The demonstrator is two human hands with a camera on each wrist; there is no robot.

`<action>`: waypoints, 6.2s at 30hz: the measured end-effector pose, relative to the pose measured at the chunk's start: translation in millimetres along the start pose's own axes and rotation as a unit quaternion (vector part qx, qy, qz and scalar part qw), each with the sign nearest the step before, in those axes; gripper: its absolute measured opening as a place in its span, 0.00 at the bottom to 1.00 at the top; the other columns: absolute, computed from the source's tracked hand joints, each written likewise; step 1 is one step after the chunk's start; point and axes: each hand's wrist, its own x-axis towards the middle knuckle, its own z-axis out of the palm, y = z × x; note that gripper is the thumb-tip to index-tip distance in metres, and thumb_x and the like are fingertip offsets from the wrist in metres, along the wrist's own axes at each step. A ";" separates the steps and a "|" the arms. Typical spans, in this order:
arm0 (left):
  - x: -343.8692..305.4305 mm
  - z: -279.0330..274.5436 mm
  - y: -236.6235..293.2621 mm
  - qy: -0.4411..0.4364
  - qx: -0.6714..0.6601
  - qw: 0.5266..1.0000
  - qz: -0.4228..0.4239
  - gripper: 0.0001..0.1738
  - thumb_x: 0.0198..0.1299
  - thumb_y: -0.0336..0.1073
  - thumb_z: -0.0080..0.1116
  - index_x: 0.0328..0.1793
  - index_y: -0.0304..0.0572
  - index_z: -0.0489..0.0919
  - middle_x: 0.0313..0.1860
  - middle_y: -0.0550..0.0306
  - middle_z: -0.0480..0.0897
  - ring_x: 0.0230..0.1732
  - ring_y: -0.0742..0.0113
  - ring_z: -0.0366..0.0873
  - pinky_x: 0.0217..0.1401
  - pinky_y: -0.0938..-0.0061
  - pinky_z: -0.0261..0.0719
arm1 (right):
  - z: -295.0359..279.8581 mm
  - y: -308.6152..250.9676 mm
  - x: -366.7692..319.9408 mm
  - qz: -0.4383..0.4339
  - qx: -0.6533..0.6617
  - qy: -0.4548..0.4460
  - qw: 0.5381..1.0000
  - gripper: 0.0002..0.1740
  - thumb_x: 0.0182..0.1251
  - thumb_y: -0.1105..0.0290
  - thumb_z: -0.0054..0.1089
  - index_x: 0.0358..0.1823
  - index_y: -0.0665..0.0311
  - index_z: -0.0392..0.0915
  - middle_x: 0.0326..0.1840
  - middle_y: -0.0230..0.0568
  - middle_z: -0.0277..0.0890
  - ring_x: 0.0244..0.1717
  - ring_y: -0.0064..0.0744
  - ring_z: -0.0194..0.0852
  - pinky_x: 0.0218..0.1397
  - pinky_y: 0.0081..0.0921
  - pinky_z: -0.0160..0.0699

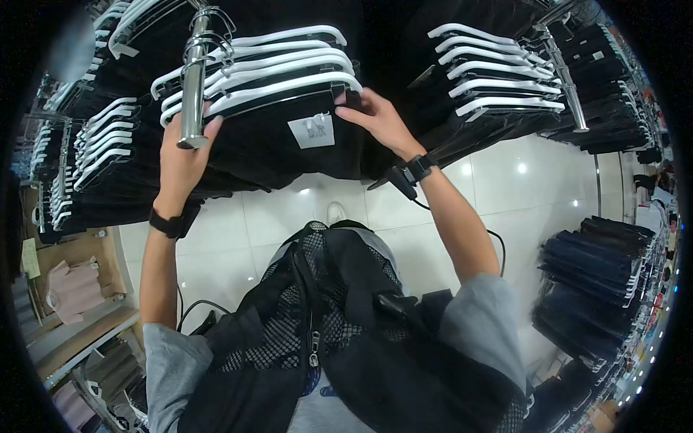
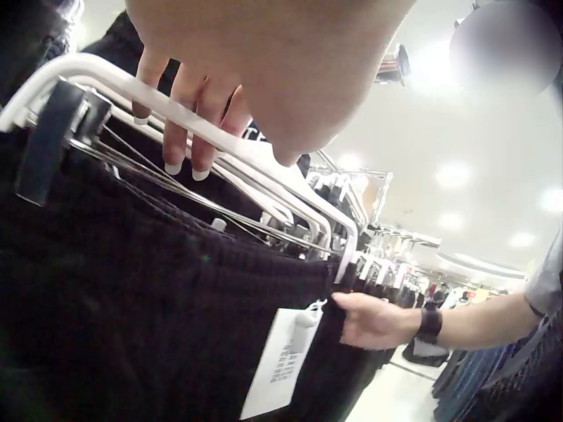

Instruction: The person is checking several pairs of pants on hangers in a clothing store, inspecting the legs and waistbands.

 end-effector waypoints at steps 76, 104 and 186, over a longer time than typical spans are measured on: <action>-199.8 -13.2 -67.3 0.047 -0.626 0.621 -0.469 0.23 0.78 0.45 0.54 0.66 0.30 0.77 0.61 0.53 0.82 0.59 0.70 0.81 0.65 0.74 0.76 | 257.7 -22.3 -1.3 -0.229 -0.240 -0.087 0.939 0.08 0.67 0.69 0.69 0.44 0.64 0.83 0.44 0.38 0.79 0.52 0.37 0.77 0.52 0.29 0.77; -206.2 -66.7 -63.4 0.105 -0.617 0.580 -0.522 0.29 0.79 0.50 0.49 0.74 0.33 0.70 0.70 0.47 0.77 0.70 0.59 0.76 0.74 0.64 0.72 | 268.2 5.8 -15.2 0.121 -0.031 -0.161 0.979 0.37 0.70 0.41 0.66 0.13 0.61 0.65 0.17 0.21 0.53 0.22 0.15 0.52 0.24 0.26 0.49; -122.1 -90.6 -188.3 -0.056 -0.521 0.731 -0.437 0.23 0.78 0.44 0.53 0.60 0.26 0.80 0.57 0.51 0.86 0.59 0.66 0.82 0.67 0.74 0.76 | 314.1 110.2 -195.2 0.239 0.556 0.037 0.795 0.34 0.78 0.58 0.59 0.77 0.67 0.62 0.77 0.43 0.68 0.75 0.36 0.67 0.79 0.36 0.64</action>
